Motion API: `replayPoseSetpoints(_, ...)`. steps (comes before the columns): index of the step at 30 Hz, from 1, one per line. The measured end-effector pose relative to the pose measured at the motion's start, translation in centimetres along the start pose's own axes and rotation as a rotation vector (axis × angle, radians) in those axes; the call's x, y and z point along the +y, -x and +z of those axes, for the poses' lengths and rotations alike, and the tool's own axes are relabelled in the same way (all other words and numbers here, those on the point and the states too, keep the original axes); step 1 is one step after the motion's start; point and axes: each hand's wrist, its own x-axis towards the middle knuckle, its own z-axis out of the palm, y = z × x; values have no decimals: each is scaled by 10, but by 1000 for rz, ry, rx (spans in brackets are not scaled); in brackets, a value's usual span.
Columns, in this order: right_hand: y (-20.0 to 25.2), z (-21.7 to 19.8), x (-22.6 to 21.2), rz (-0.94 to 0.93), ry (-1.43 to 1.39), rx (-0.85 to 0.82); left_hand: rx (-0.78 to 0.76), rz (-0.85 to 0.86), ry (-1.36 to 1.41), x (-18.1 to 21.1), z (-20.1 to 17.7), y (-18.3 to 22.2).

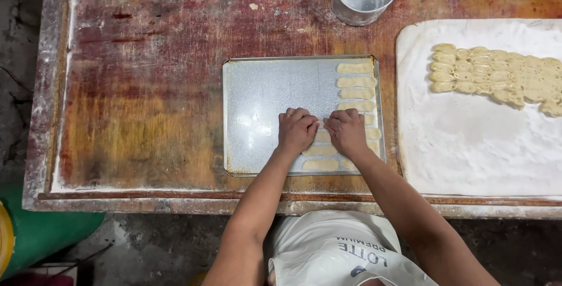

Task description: Arranging small pre-cut pieces of dough into organized rows on a metal baking tray.

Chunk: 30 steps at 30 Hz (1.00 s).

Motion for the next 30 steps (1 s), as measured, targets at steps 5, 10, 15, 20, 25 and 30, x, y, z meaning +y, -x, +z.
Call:
replayPoseSetpoints(5,-5,-51,-31,32,54,-272,-80,22,31,11,-22,5)
replayPoseSetpoints(10,3,-75,-52,-20,111,-653,-663,-59,-100,77,-84,-2)
replayPoseSetpoints(15,-4,-97,-56,24,190,-786,-811,-196,-256,96,-109,-9)
replayPoseSetpoints(20,-1,-98,-14,24,-5,-787,-819,-269,-314,111,-93,-16)
replayPoseSetpoints(25,43,-68,135,38,-274,-239,-240,-160,-229,104,27,-6)
replayPoseSetpoints(30,74,-51,309,208,47,-91,136,265,-42,189,165,-74)
